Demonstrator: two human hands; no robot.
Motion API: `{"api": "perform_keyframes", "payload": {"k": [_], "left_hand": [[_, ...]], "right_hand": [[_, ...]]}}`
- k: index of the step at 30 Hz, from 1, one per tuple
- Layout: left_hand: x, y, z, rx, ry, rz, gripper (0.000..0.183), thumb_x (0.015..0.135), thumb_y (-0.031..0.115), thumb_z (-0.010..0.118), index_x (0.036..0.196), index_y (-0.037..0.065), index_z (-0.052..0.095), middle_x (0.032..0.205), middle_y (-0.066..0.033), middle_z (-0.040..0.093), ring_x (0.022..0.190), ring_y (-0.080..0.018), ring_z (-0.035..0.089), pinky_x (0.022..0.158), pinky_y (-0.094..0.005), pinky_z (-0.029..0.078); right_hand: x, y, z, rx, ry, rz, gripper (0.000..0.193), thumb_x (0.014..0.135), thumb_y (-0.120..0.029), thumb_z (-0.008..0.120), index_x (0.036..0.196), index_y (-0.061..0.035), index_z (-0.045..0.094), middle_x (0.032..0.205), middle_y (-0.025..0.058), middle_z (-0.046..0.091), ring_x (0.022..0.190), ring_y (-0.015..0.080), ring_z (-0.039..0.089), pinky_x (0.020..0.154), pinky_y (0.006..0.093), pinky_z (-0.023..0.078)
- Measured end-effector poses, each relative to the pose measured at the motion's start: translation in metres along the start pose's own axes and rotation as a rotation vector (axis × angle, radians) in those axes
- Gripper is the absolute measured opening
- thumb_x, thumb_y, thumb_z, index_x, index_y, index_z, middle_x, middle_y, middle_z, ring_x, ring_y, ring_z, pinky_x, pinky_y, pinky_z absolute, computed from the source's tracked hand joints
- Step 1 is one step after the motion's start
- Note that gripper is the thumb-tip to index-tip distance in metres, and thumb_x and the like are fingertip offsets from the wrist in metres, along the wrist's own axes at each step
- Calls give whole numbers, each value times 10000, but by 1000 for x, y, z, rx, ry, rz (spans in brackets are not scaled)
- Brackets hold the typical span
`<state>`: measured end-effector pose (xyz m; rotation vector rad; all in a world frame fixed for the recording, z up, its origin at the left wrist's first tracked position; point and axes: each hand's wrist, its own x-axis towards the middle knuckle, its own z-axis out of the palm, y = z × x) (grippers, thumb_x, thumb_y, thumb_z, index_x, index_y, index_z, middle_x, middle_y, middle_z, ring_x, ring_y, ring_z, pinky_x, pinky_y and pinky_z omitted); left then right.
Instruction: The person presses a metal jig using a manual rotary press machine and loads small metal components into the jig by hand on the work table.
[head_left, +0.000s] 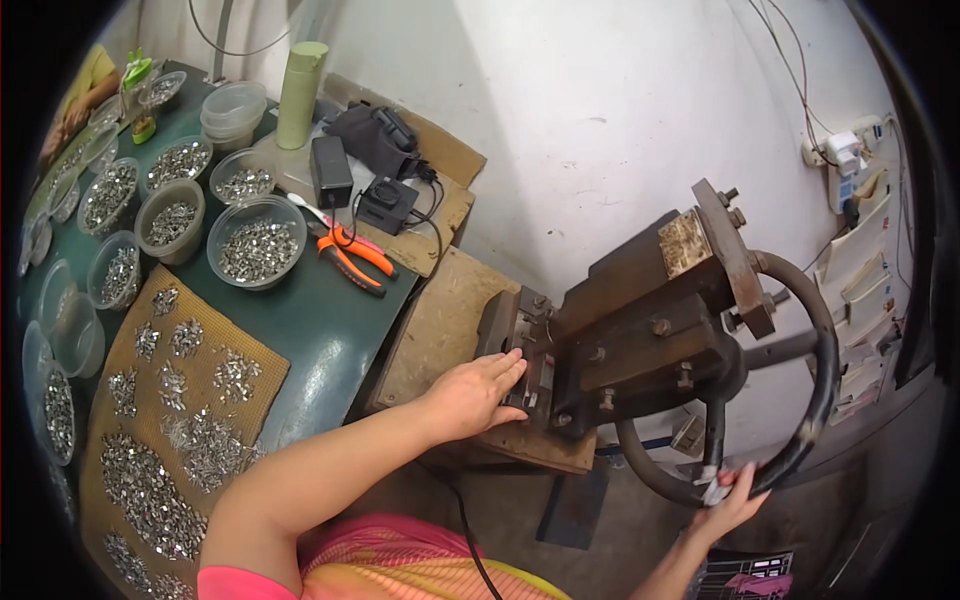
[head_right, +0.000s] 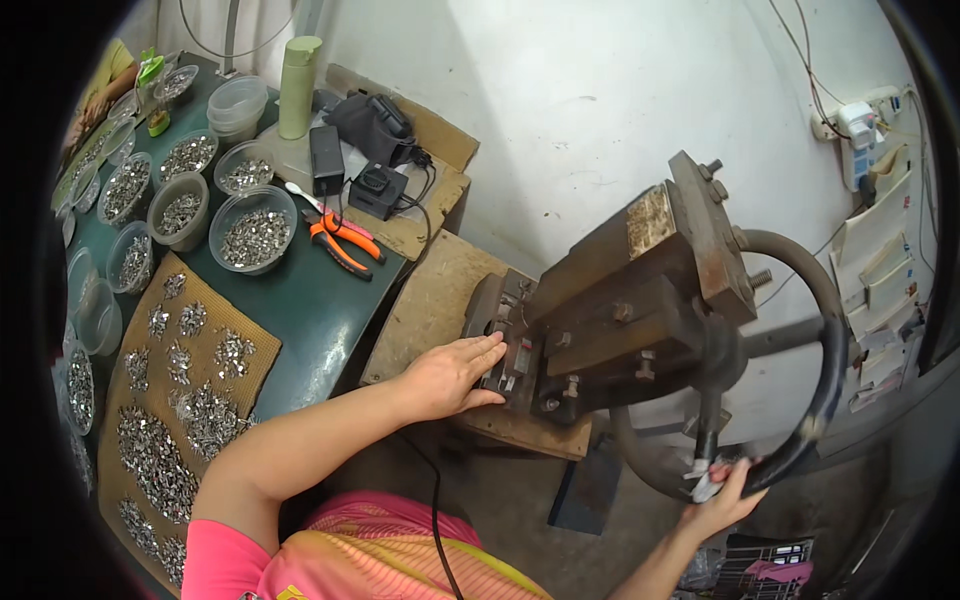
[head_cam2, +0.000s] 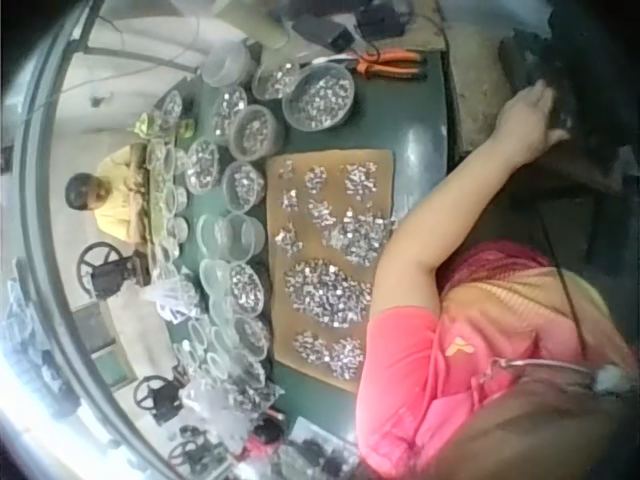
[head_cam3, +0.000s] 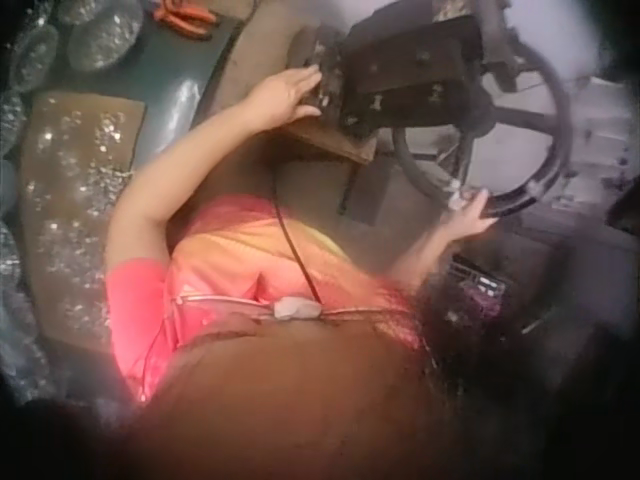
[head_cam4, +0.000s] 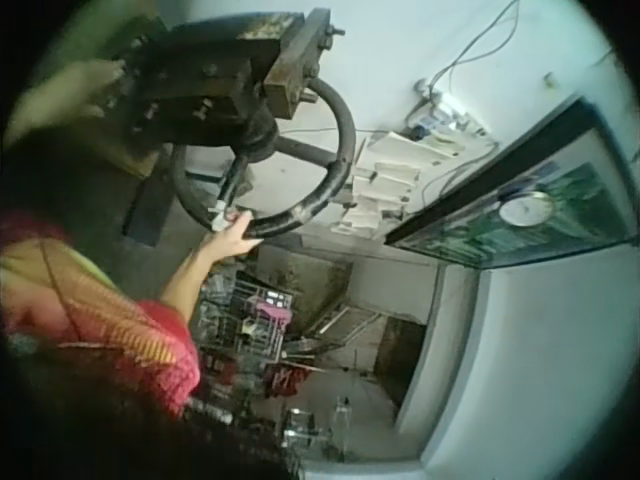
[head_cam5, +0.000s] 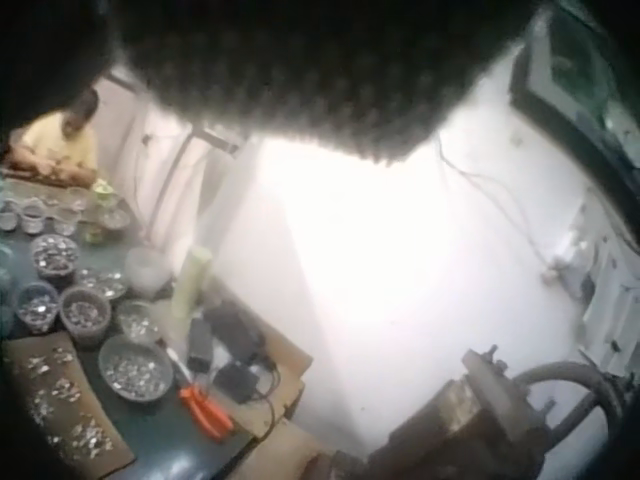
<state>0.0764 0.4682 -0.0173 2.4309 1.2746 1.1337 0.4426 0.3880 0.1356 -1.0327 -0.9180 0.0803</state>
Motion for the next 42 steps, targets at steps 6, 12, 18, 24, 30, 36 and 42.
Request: {"api": "perform_keyframes", "payload": {"k": [6, 12, 18, 24, 30, 36, 42], "left_hand": [[-6, 4, 3, 5, -17, -5, 741, 915, 491, 697, 1399, -45, 536, 1482, -233, 520, 1316, -353, 554, 1107, -405, 450], [2, 6, 5, -24, 1, 1, 741, 913, 480, 707, 1403, -46, 527, 1483, -239, 514, 1334, -364, 539, 1109, -418, 446], [1, 31, -9, -26, -35, -74, 836, 867, 501, 744, 1422, -65, 480, 1493, -267, 484, 1345, -394, 506, 1124, -423, 427], [8, 82, -22, 144, 81, -179, 600, 807, 496, 778, 1084, -7, 600, 1081, -207, 579, 1084, -384, 592, 908, -477, 512], [-23, 75, -53, 173, 115, -52, 370, 869, 387, 694, 784, 33, 628, 774, -176, 662, 779, -387, 677, 734, -496, 553], [-122, 90, -150, -155, -21, -588, 413, 903, 455, 654, 925, 51, 736, 865, -177, 722, 811, -355, 706, 721, -434, 541], [-249, 196, -257, -444, 169, -1245, 348, 921, 334, 706, 1056, 18, 763, 892, -78, 744, 848, -137, 664, 801, -319, 526]], "right_hand": [[88, -64, 16, -182, -295, 98, 226, 991, -154, 647, 1148, -4, 583, 773, 10, 530, 627, 99, 503, 614, 278, 455], [-20, 6, 16, -22, 183, -154, 374, 941, -34, 605, 1308, 1, 544, 745, 18, 481, 600, 101, 463, 588, 287, 452], [18, -29, -3, 55, -36, 42, 383, 967, -19, 605, 1334, 27, 506, 774, 37, 529, 633, 108, 484, 619, 285, 450], [35, -96, -7, -19, -177, 78, 205, 948, -121, 683, 1088, -56, 548, 797, 26, 594, 600, 108, 583, 571, 265, 498], [19, -118, -23, -636, -26, -684, 612, 900, -33, 675, 1464, -4, 438, 1498, 232, 443, 1380, 413, 464, 1130, 530, 383], [-98, -133, 62, 94, -685, -839, 348, 802, 3, 728, 1145, -37, 691, 1058, 139, 736, 994, 318, 716, 875, 391, 580], [-214, -104, 157, 542, -1518, -492, 231, 929, -134, 714, 1155, -82, 708, 1023, 101, 743, 894, 272, 736, 771, 348, 589]]}}
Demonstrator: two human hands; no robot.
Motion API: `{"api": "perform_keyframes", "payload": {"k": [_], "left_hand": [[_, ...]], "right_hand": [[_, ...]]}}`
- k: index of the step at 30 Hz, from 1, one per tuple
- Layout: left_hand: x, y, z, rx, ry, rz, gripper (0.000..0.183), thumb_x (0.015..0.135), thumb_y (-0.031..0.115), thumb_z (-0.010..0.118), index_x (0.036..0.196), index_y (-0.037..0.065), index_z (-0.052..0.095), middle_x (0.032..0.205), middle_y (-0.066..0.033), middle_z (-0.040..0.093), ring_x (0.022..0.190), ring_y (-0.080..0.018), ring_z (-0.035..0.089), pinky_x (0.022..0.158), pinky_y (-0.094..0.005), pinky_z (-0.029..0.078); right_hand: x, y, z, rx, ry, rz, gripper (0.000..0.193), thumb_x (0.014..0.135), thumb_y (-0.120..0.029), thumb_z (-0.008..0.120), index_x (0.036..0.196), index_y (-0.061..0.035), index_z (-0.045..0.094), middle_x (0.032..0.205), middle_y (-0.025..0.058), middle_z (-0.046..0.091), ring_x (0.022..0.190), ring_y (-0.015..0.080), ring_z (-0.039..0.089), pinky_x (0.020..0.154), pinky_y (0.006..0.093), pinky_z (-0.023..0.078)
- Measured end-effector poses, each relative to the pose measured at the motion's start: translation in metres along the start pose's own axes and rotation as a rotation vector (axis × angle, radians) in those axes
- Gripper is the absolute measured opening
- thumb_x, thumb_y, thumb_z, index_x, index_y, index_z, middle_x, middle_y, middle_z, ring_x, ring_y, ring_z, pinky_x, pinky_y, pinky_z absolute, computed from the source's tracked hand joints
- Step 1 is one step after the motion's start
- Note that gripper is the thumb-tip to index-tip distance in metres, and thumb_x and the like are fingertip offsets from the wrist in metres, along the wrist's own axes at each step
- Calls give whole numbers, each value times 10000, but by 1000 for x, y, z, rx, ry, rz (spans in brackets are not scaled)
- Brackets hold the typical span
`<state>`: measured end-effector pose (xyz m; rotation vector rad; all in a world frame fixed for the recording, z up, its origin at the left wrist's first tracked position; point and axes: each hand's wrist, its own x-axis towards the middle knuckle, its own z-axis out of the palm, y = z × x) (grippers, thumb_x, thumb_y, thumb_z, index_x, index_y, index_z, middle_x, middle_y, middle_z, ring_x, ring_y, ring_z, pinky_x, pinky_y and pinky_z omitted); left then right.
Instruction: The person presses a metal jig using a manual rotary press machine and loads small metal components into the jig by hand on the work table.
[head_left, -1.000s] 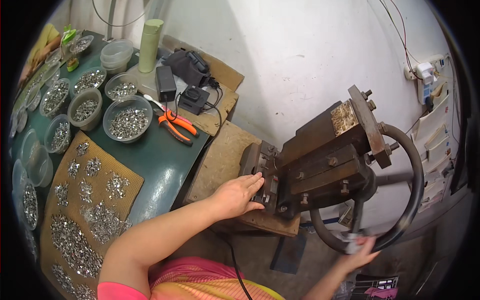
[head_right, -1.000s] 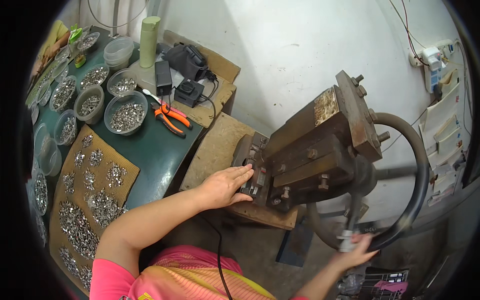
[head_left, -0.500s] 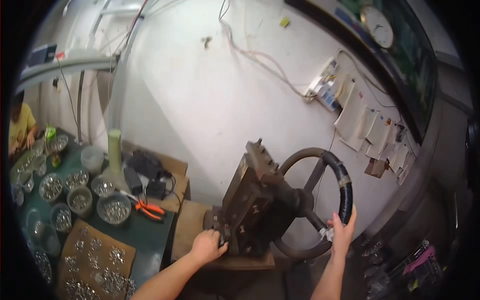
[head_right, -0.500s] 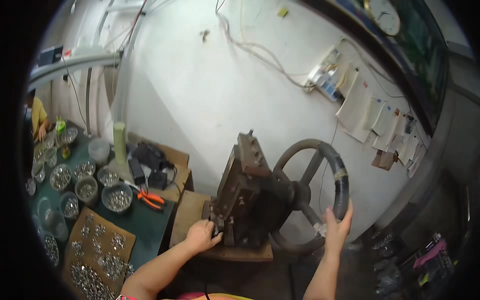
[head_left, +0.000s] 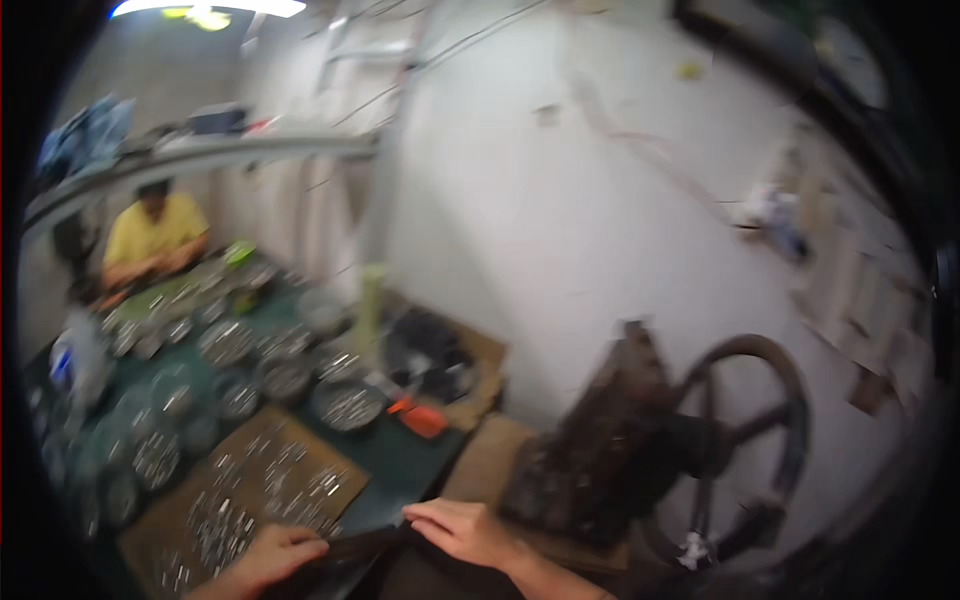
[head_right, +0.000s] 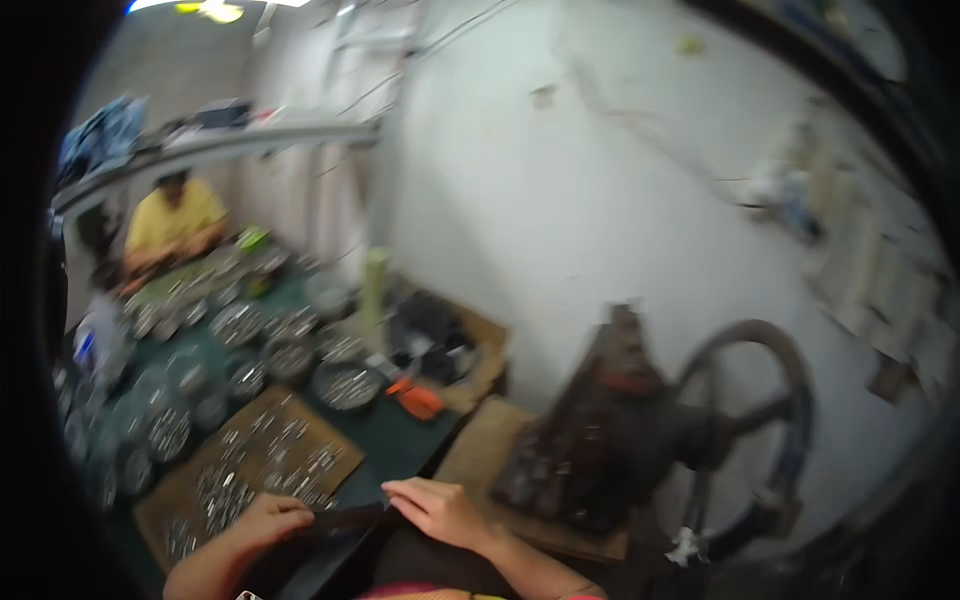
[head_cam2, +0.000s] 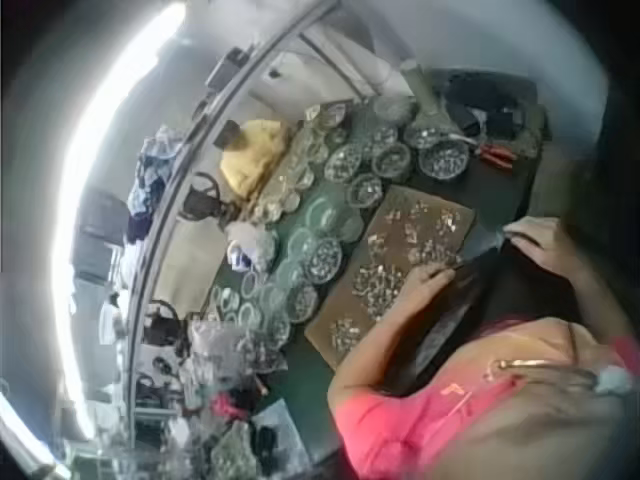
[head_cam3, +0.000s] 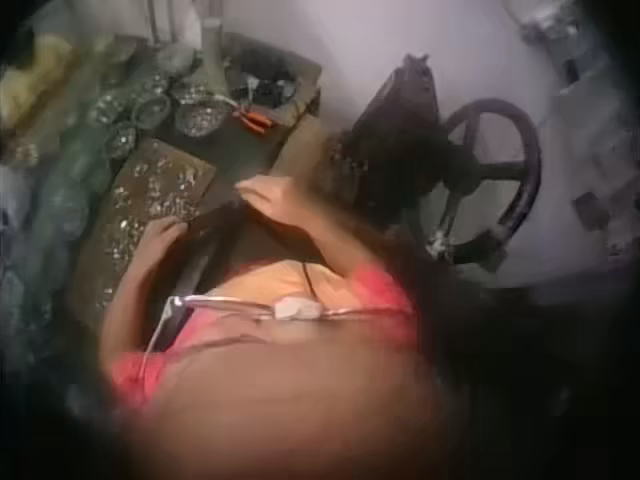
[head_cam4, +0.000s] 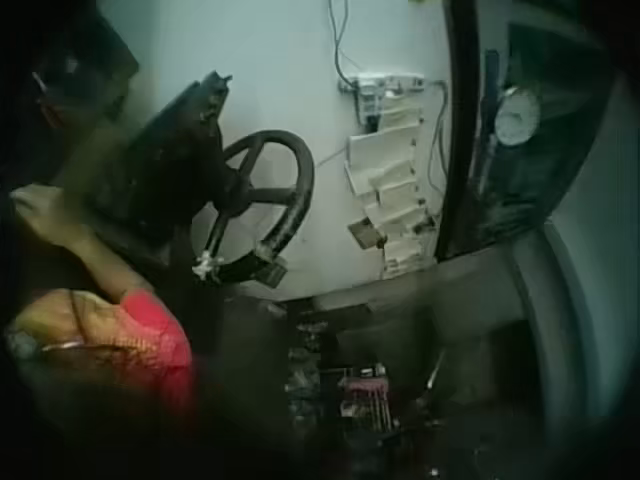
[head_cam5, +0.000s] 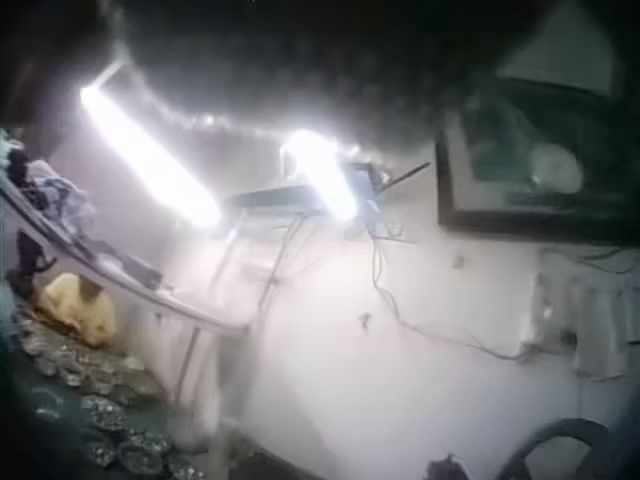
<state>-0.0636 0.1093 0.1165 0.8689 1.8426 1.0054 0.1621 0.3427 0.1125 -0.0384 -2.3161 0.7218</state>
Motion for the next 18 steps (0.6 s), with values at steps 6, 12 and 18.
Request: {"api": "perform_keyframes", "payload": {"k": [6, 12, 18], "left_hand": [[-158, -42, -29, -53, 471, -236, 274, 907, 305, 697, 850, 41, 740, 672, 16, 634, 647, -63, 541, 566, -281, 415], [-221, -46, 8, 200, 747, -451, 384, 889, 374, 691, 949, -3, 731, 711, -158, 668, 671, -185, 640, 640, -376, 499], [-189, -27, 26, -200, 793, -295, 456, 944, 285, 750, 1308, 25, 662, 1140, -112, 738, 972, -144, 689, 854, -325, 557]], "right_hand": [[23, 8, 77, 313, -306, 43, 218, 905, -40, 728, 1122, -15, 726, 977, 124, 764, 855, 207, 756, 758, 298, 590], [27, 20, 132, 654, -572, 111, 224, 922, 33, 670, 1142, 20, 709, 968, 119, 768, 872, 177, 745, 784, 294, 585], [40, 17, 149, 596, -676, 0, 201, 933, 42, 642, 1122, 40, 711, 972, 126, 767, 888, 187, 744, 796, 294, 581]]}}
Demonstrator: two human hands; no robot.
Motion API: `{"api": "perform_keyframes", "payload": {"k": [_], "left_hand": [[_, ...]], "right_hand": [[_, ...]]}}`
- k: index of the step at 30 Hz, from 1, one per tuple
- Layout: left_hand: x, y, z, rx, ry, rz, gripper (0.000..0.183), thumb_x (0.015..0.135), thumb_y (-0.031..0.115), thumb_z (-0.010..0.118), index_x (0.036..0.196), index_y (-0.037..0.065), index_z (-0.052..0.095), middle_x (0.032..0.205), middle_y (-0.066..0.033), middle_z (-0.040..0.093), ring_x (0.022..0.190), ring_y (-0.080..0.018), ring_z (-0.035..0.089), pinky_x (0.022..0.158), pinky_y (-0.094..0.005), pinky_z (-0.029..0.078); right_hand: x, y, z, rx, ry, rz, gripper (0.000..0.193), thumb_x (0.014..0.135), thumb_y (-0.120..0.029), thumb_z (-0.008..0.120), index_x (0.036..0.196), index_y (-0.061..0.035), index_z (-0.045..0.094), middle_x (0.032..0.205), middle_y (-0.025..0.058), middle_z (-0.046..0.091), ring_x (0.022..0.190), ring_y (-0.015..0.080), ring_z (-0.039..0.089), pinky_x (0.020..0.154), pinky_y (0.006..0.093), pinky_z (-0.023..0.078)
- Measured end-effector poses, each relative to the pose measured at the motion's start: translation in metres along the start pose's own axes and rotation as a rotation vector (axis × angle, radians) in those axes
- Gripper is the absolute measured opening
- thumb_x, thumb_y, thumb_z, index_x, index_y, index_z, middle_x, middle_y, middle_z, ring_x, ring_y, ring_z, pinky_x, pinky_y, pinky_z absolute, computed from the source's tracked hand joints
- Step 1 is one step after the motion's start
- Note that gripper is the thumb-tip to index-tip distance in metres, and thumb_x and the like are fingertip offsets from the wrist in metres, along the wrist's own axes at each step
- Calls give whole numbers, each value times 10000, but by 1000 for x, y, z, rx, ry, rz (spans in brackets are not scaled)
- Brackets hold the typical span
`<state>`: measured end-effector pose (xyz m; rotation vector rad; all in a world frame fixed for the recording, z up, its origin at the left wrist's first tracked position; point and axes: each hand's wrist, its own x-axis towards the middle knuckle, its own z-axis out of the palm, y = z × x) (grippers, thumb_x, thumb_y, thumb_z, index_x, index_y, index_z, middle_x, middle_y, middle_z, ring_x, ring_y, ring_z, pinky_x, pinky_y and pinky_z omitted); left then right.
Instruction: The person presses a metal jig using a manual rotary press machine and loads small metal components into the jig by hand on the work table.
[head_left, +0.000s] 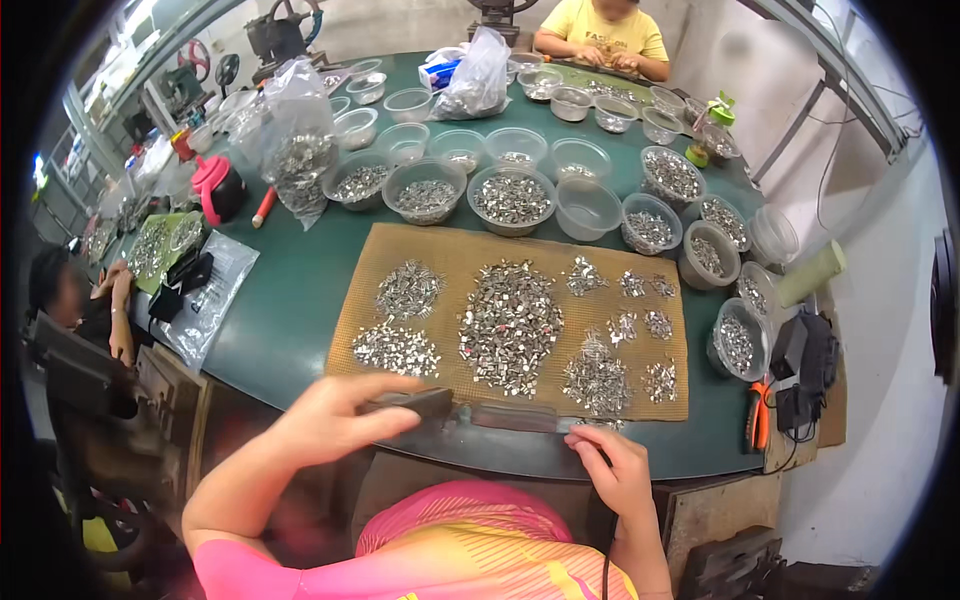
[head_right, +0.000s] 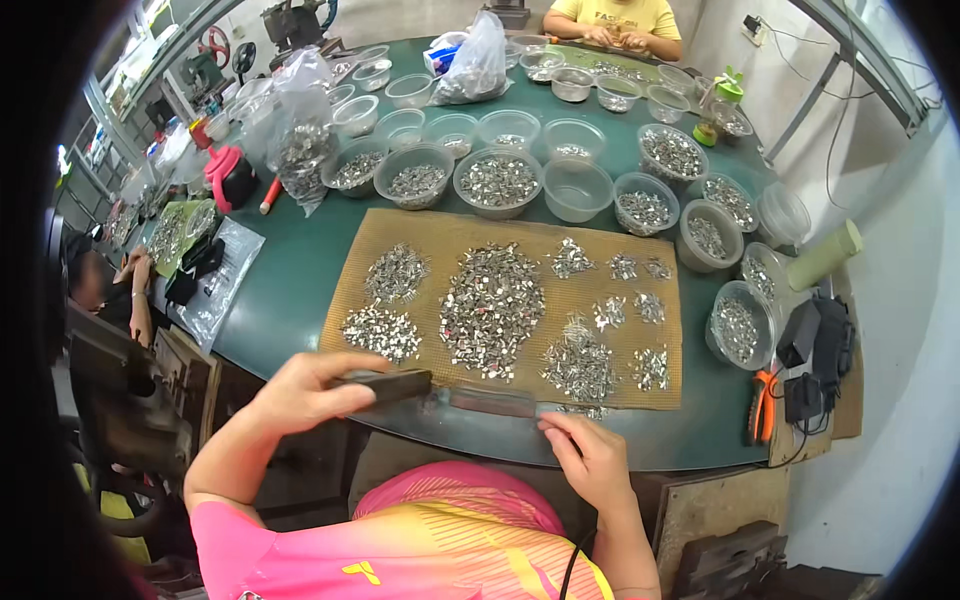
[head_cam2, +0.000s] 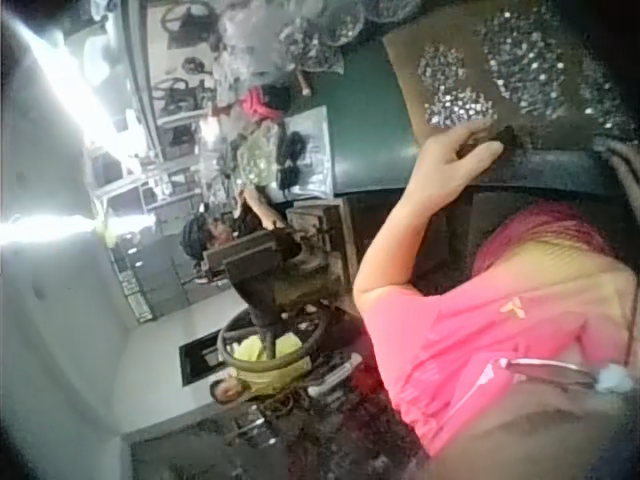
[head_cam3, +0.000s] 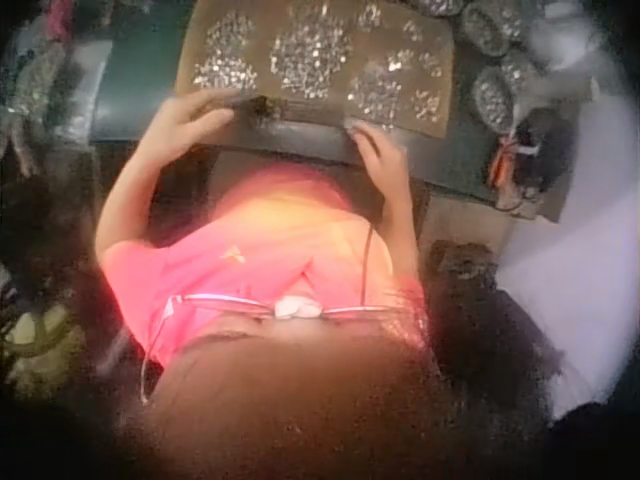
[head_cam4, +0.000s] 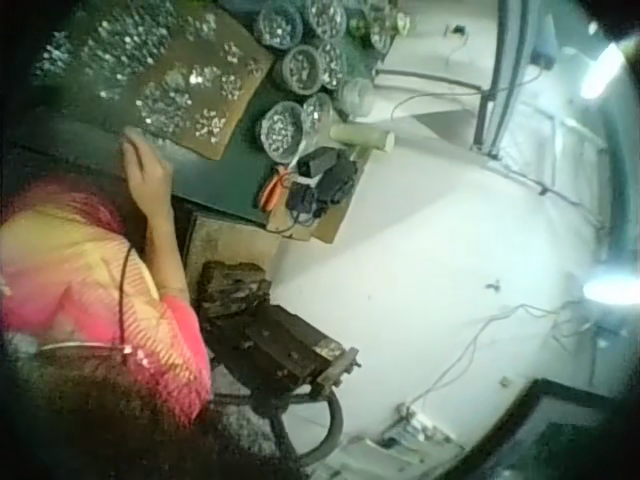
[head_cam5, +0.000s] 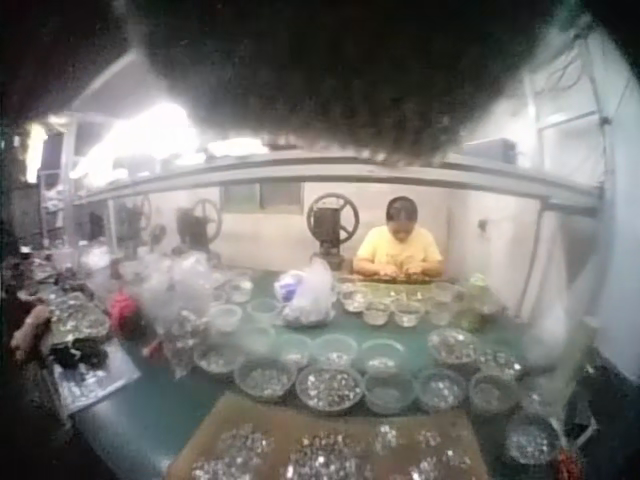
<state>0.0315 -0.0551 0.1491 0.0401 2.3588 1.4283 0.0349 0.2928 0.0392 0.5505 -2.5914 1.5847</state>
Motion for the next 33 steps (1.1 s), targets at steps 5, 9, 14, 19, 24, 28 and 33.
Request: {"api": "perform_keyframes", "payload": {"k": [5, 9, 14, 19, 24, 28, 33], "left_hand": [[46, 12, 92, 423, 14, 727, 209, 916, 266, 731, 1026, 88, 723, 879, -88, 689, 840, -288, 698, 737, -395, 569], [93, -14, 154, 594, 231, 1031, 231, 765, 271, 815, 786, 128, 635, 806, -39, 499, 781, -229, 542, 675, -363, 453], [91, -26, 146, 634, 237, 894, 377, 749, 342, 824, 989, 101, 661, 922, -53, 537, 878, -261, 537, 757, -398, 421], [72, -36, 121, 662, 262, 842, 501, 740, 318, 848, 1150, 87, 678, 977, -56, 591, 931, -263, 573, 782, -396, 455], [72, -44, 119, 673, 299, 941, 481, 737, 267, 856, 1157, 94, 696, 964, -37, 598, 925, -247, 601, 774, -374, 480], [73, -48, 117, 634, 283, 1017, 430, 732, 221, 861, 1117, 90, 723, 983, -19, 623, 927, -237, 617, 753, -360, 490], [67, -49, 109, 510, 263, 1146, 412, 763, 227, 849, 1114, 61, 713, 1041, -45, 656, 959, -229, 628, 779, -372, 518]], "right_hand": [[6, 5, 5, 101, 8, 54, 218, 971, -7, 622, 1176, -17, 698, 969, 137, 757, 878, 230, 757, 758, 314, 588], [1, -4, 4, -9, -39, 127, 242, 1002, -12, 576, 1228, -12, 664, 1044, 149, 746, 923, 237, 755, 773, 331, 597], [-4, 1, -1, -24, 121, 162, 220, 973, -34, 630, 1187, -15, 674, 1015, 152, 738, 885, 246, 750, 755, 335, 593], [1, -13, 8, -257, 33, -40, 353, 813, -232, 838, 1102, -74, 712, 851, 70, 701, 768, 257, 717, 673, 334, 558], [4, 3, 24, -340, 178, -192, 318, 819, -94, 798, 1123, -58, 712, 990, 115, 697, 752, 207, 699, 649, 316, 553], [1, -11, 14, -257, 67, -72, 345, 818, -76, 782, 1153, -71, 702, 1085, 113, 693, 805, 224, 703, 682, 320, 566], [-2, -5, 17, -350, -4, -66, 403, 807, -103, 811, 1192, -78, 692, 1138, 99, 693, 819, 240, 702, 705, 334, 579]]}}
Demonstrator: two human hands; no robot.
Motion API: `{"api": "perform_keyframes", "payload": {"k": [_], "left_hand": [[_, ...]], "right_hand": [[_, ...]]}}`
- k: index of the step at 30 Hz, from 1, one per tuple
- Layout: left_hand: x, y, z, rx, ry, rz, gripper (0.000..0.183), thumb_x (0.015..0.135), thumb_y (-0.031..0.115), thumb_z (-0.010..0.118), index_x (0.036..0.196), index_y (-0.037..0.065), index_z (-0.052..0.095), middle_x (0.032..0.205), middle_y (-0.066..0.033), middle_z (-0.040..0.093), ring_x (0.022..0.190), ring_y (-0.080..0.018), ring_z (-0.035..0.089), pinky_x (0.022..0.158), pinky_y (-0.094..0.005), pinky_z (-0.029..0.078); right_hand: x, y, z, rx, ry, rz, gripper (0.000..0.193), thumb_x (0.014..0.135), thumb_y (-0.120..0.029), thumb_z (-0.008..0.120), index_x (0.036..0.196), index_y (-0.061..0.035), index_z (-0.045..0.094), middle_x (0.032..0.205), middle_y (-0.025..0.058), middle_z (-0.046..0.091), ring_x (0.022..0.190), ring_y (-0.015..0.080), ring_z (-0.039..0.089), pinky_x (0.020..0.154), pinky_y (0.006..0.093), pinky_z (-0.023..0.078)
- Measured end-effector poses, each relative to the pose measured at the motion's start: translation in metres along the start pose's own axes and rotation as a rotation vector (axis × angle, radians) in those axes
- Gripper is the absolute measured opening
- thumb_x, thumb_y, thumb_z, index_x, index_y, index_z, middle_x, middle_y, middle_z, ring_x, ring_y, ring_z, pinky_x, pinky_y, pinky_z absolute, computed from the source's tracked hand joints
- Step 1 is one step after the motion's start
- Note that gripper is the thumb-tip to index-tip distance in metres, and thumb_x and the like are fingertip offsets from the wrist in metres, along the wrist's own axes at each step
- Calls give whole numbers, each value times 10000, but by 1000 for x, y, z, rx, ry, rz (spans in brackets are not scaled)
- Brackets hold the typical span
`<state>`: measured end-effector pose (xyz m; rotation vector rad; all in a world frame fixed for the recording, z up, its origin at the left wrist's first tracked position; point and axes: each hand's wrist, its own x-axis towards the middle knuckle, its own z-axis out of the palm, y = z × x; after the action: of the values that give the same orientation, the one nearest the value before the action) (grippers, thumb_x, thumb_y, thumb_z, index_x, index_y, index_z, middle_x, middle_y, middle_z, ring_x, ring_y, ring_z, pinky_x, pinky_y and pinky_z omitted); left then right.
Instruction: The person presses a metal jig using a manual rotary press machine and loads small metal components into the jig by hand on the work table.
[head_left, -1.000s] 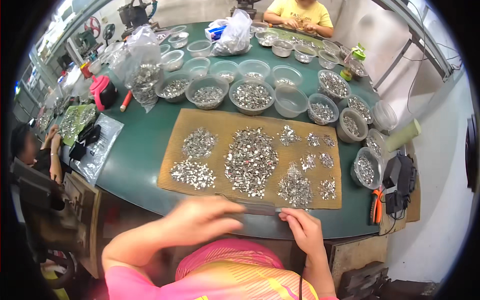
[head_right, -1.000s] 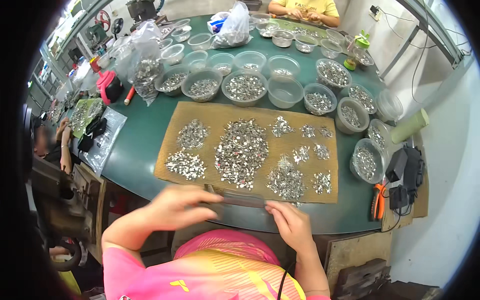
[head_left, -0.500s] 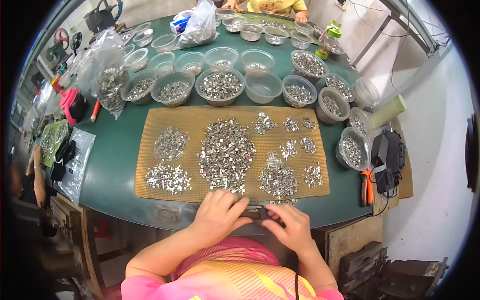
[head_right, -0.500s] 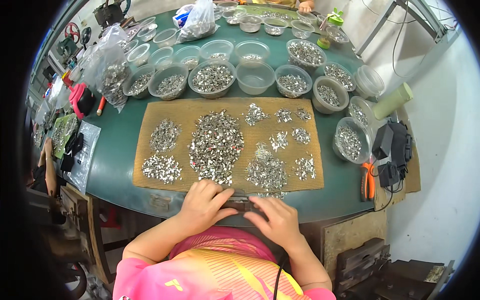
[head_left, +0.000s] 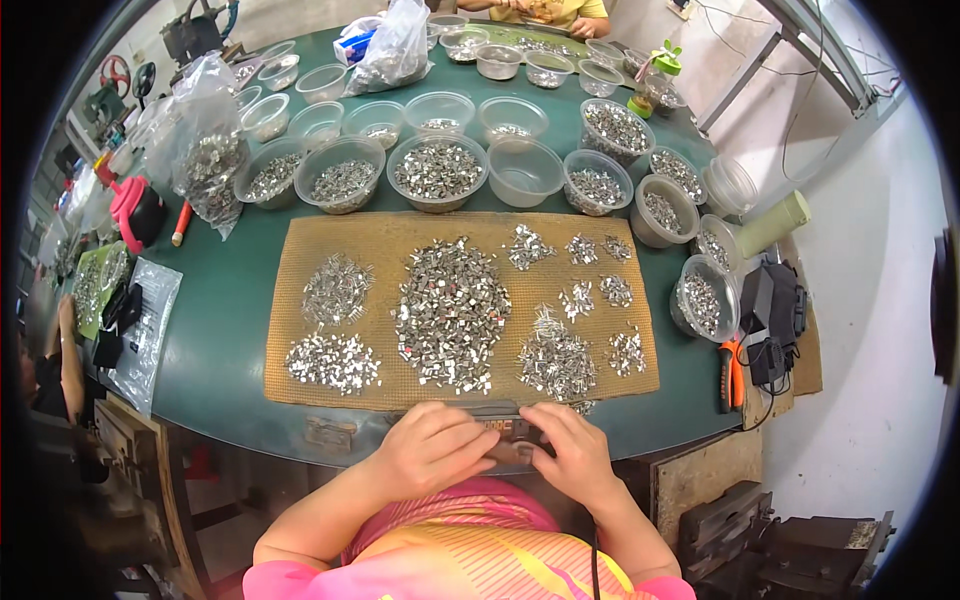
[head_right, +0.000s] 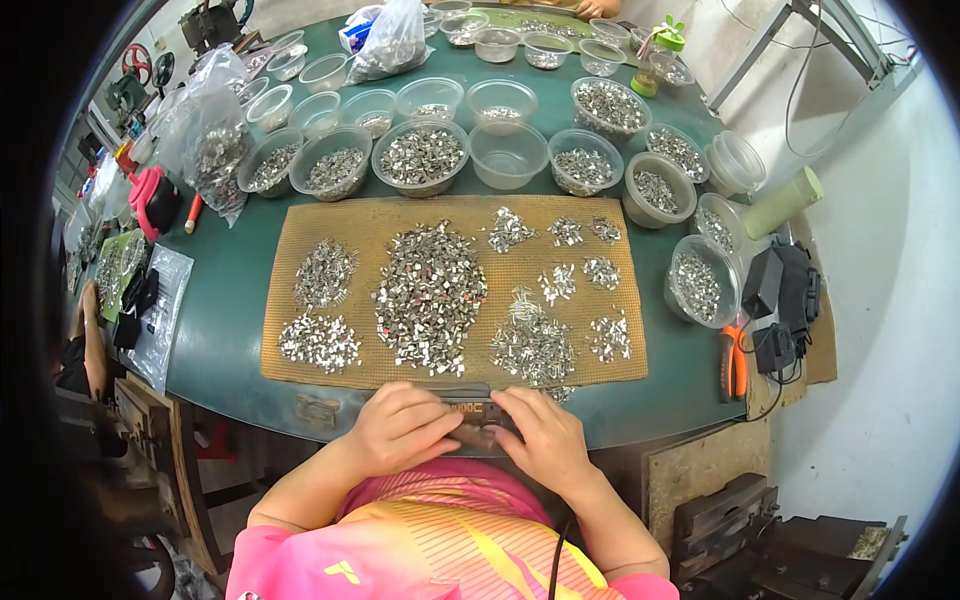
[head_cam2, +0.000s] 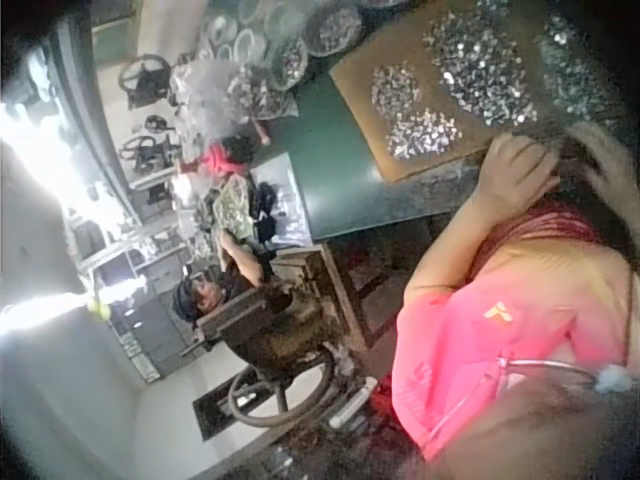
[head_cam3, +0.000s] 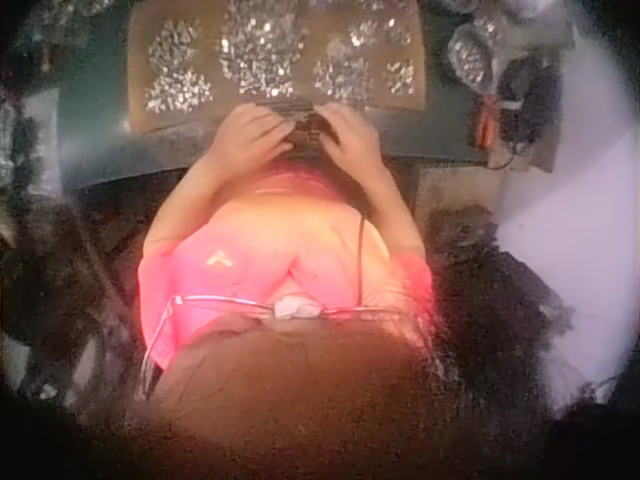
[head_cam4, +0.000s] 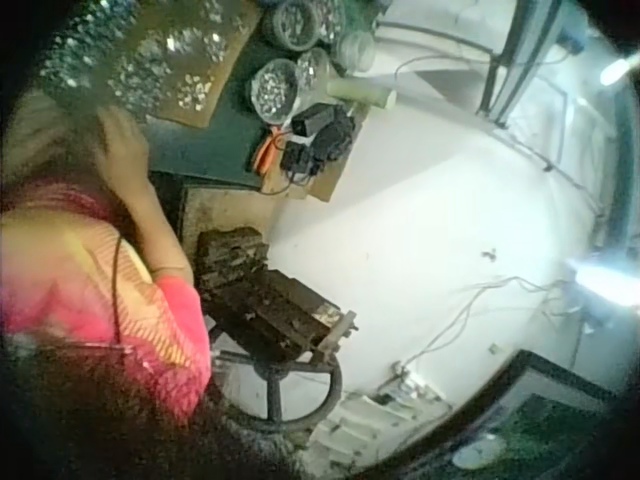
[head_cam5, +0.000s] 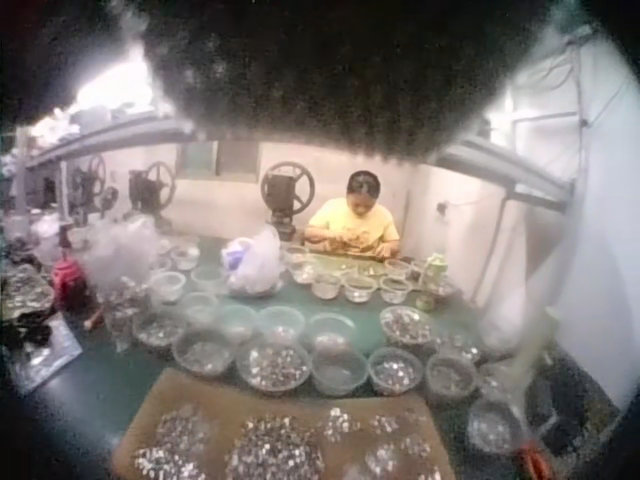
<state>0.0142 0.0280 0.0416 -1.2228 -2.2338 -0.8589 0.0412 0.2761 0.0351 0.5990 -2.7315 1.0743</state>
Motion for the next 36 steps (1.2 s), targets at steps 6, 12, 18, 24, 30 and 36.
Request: {"api": "perform_keyframes", "payload": {"k": [6, 12, 18, 24, 30, 36], "left_hand": [[-59, 10, -33, -131, 269, -77, 306, 915, 288, 713, 1067, 30, 650, 1096, -149, 660, 1040, -352, 657, 903, -498, 554], [-125, 6, -56, 6, 626, -523, 485, 1077, 382, 376, 1341, -15, 464, 1285, -220, 526, 1170, -375, 566, 1022, -504, 454], [-106, 5, -73, 353, 357, -567, 480, 896, 102, 656, 1349, -10, 543, 1302, -201, 566, 1310, -421, 485, 1125, -560, 357], [-28, 13, -33, 168, -51, -355, 443, 770, 227, 845, 1166, 83, 708, 1122, -86, 636, 1320, -411, 493, 1115, -618, 364], [-20, 12, -16, 53, -75, -353, 307, 774, 117, 825, 1054, 79, 706, 1074, -72, 656, 1301, -395, 523, 1116, -629, 360], [-13, 6, -14, 45, -63, -295, 262, 782, 79, 815, 1010, 67, 685, 1062, -78, 666, 1260, -372, 570, 1087, -591, 414]], "right_hand": [[-3, 12, 5, -103, 83, -179, 474, 771, -282, 856, 1178, -84, 716, 1092, 85, 713, 874, 260, 710, 733, 340, 581], [-3, 9, 7, -101, 94, -163, 458, 774, -278, 861, 1166, -85, 725, 1067, 86, 727, 863, 255, 722, 734, 340, 582], [-6, 9, 8, -160, 97, -182, 473, 778, -283, 859, 1174, -71, 710, 1057, 102, 723, 862, 263, 721, 737, 342, 581], [-4, 9, 0, -129, 92, -169, 481, 792, -278, 850, 1196, -64, 700, 1083, 124, 733, 865, 270, 720, 735, 355, 580], [-14, 8, -24, 84, -48, 85, 464, 817, -122, 828, 1252, -49, 685, 1073, 144, 741, 577, 170, 614, 562, 305, 498], [-29, 15, -34, 316, -1, 280, 343, 935, 4, 661, 1277, -8, 656, 1084, 106, 760, 658, 109, 651, 637, 255, 549]]}}
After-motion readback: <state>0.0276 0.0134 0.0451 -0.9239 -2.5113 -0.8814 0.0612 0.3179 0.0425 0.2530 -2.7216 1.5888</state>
